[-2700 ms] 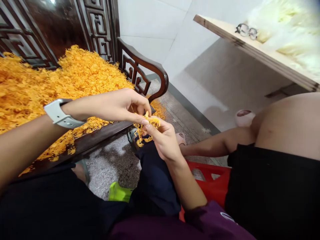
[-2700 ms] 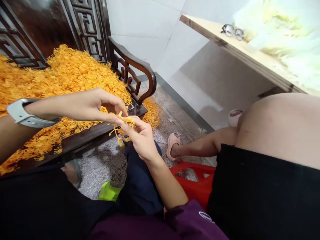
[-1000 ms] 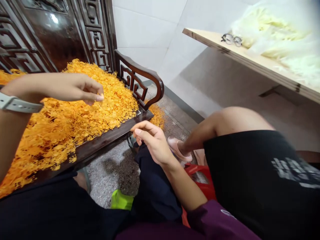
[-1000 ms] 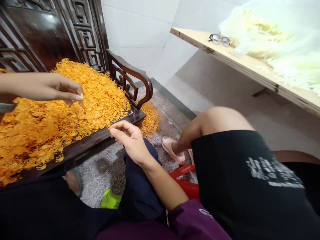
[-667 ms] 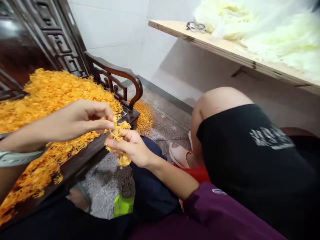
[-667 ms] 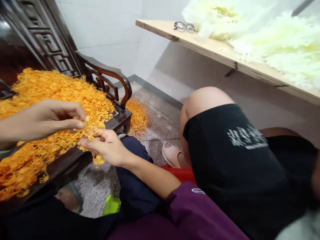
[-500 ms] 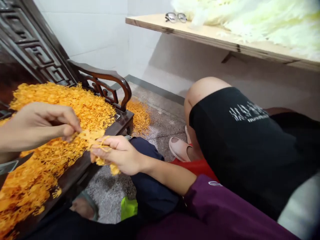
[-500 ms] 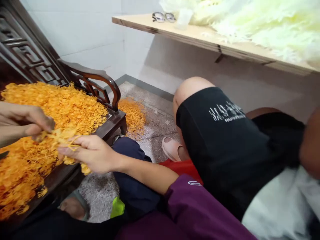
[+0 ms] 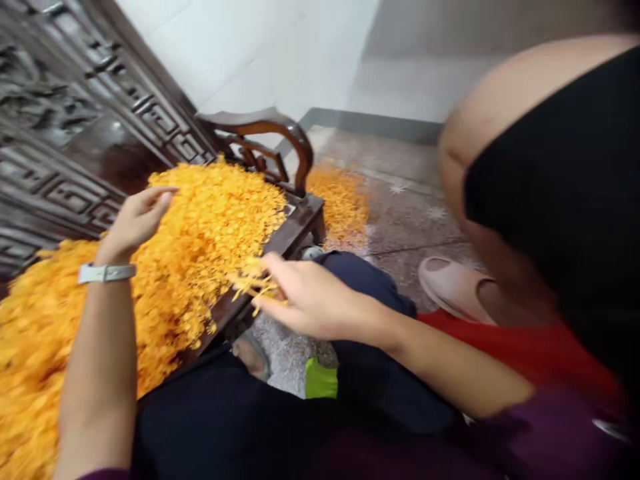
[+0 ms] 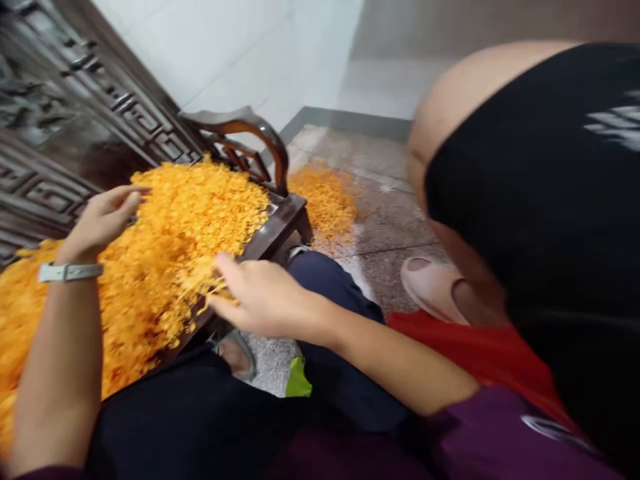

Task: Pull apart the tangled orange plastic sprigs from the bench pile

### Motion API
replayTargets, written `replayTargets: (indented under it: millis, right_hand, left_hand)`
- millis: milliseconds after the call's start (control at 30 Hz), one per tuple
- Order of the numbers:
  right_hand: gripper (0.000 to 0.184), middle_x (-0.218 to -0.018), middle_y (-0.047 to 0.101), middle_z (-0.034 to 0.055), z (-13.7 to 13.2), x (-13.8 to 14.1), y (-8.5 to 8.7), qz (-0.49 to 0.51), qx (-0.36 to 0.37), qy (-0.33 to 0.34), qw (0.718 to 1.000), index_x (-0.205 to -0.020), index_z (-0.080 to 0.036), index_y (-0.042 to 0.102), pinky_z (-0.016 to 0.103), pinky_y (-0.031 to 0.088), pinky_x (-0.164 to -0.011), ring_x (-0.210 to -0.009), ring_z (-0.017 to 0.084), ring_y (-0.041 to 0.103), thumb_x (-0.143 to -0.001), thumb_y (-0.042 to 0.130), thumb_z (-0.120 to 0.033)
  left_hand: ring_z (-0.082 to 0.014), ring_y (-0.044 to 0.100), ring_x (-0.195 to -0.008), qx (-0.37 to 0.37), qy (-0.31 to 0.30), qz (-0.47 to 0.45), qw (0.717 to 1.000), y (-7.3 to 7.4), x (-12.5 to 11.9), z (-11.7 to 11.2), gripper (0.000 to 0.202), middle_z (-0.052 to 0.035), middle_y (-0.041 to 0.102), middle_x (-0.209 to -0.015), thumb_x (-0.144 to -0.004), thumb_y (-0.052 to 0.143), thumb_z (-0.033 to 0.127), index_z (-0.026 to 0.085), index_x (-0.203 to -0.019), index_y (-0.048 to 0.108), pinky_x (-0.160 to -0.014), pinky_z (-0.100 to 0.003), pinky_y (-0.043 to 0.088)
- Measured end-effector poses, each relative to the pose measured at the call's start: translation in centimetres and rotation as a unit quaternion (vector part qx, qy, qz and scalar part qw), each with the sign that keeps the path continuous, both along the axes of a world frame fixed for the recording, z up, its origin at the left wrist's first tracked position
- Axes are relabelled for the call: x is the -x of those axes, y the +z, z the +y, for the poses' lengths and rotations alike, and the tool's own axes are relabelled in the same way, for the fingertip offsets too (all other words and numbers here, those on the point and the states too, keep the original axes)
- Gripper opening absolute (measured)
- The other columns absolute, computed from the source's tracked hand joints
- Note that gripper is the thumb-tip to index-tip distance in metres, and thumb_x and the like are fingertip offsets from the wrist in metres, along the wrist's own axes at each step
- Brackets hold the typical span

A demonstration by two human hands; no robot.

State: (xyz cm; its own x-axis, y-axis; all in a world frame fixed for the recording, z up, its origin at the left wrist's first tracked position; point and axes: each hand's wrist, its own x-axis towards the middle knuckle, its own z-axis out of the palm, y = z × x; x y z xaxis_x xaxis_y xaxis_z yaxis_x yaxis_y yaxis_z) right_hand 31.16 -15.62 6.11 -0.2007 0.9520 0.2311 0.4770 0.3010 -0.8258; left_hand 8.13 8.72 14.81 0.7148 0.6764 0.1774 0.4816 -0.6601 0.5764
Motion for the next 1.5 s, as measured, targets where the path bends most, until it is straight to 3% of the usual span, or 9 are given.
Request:
replayTargets:
  millis: [133, 200, 333, 600, 1000, 1133, 1233, 1367, 1500]
  right_hand:
    - [0.023, -0.073, 0.064, 0.0010, 0.7, -1.1, -0.8, -0.049, 0.008, -0.091, 0.995, -0.110, -0.016, 0.056, 0.029, 0.026, -0.058, -0.059, 0.015, 0.052, -0.096, 0.064, -0.033]
    - [0.019, -0.072, 0.062, 0.0008, 0.8, -1.2, -1.0, -0.069, -0.005, -0.094, 0.993, -0.105, -0.017, 0.057, 0.030, 0.026, -0.060, -0.061, 0.016, 0.053, -0.096, 0.064, -0.031]
    - [0.023, -0.076, 0.064, 0.0037, 0.6, -1.0, -1.3, -0.105, -0.018, -0.087, 0.991, -0.102, -0.017, 0.059, 0.030, 0.028, -0.062, -0.066, 0.017, 0.055, -0.102, 0.059, -0.039]
    - [0.031, -0.070, 0.048, 0.0014, 0.8, -1.0, -1.6, -0.069, -0.135, -0.115, 0.982, -0.079, -0.020, 0.050, 0.032, 0.029, -0.063, -0.064, 0.014, 0.045, -0.107, 0.045, -0.034]
    - [0.040, -0.066, 0.046, -0.0026, 2.1, -0.6, -0.5, 0.099, -0.176, -0.115, 0.973, -0.073, -0.021, 0.044, 0.030, 0.032, -0.062, -0.058, 0.011, 0.045, -0.109, 0.050, -0.038]
    - [0.033, -0.067, 0.051, -0.0006, 0.7, 0.3, -0.4, 0.102, -0.202, -0.003, 0.974, -0.073, -0.020, 0.048, 0.029, 0.032, -0.060, -0.061, 0.012, 0.046, -0.106, 0.049, -0.025]
    - [0.034, -0.066, 0.049, -0.0017, -0.4, 0.8, -0.4, 0.136, -0.125, 0.031, 0.982, -0.074, -0.020, 0.049, 0.028, 0.032, -0.057, -0.058, 0.011, 0.043, -0.107, 0.051, -0.029]
    - [0.032, -0.065, 0.047, -0.0037, 0.4, 0.5, -0.3, 0.288, -0.015, -0.037, 0.957, -0.084, -0.019, 0.059, 0.026, 0.031, -0.052, -0.055, 0.010, 0.040, -0.104, 0.060, -0.045]
    - [0.030, -0.070, 0.052, -0.0032, 1.8, 0.0, -0.4, 0.429, 0.016, -0.109, 0.897, -0.087, -0.020, 0.061, 0.024, 0.037, -0.053, -0.058, 0.010, 0.045, -0.097, 0.070, -0.046]
  left_hand:
    - [-0.0219, 0.072, -0.098, 0.064, -0.166, 0.087, 0.980, -0.3, -3.6, -5.4, 0.041, -0.0093, 0.077, -0.114, -0.104, 0.056, 0.053, 0.023, -0.125, 0.073, -0.087, -0.035, 0.056]
    - [-0.0214, 0.072, -0.092, -0.012, -0.234, 0.086, 0.968, -0.2, -6.1, -8.9, 0.037, -0.0086, 0.078, -0.105, -0.102, 0.061, 0.052, 0.021, -0.118, 0.075, -0.085, -0.034, 0.054]
    - [-0.0196, 0.068, -0.074, -0.050, -0.197, 0.093, 0.975, -0.6, -8.5, -11.6, 0.035, -0.0057, 0.073, -0.081, -0.098, 0.067, 0.053, 0.020, -0.089, 0.075, -0.069, -0.032, 0.048]
    - [-0.0132, 0.053, -0.057, 0.120, -0.067, -0.117, 0.984, -3.0, -7.9, -7.0, 0.041, -0.0029, 0.063, -0.063, -0.082, 0.083, 0.052, 0.018, -0.068, 0.065, -0.055, -0.030, 0.041]
    - [-0.0170, 0.052, -0.064, -0.135, 0.049, -0.109, 0.984, -3.1, -8.4, -7.5, 0.024, -0.0024, 0.057, -0.063, -0.090, 0.063, 0.032, 0.020, -0.069, 0.056, -0.058, -0.033, 0.040]
    - [-0.0227, 0.055, -0.083, -0.325, 0.170, -0.043, 0.929, -1.0, -4.9, -4.2, 0.014, -0.0065, 0.065, -0.080, -0.089, 0.055, 0.022, 0.021, -0.076, 0.061, -0.073, -0.040, 0.038]
    - [-0.0203, 0.054, -0.096, -0.358, 0.241, 0.005, 0.902, 1.5, 0.3, -0.7, 0.021, -0.0051, 0.067, -0.099, -0.098, 0.049, 0.027, 0.021, -0.099, 0.068, -0.082, -0.040, 0.036]
    - [-0.0214, 0.046, -0.126, -0.322, 0.260, 0.090, 0.906, 2.2, 5.8, 3.1, 0.056, -0.0084, 0.050, -0.150, -0.099, 0.053, 0.035, 0.017, -0.152, 0.047, -0.096, -0.041, 0.034]
    - [-0.0335, 0.058, -0.119, -0.194, 0.158, 0.202, 0.947, 0.7, 5.0, 3.4, 0.065, -0.0233, 0.058, -0.143, -0.090, 0.060, 0.052, 0.011, -0.140, 0.061, -0.091, -0.045, 0.042]
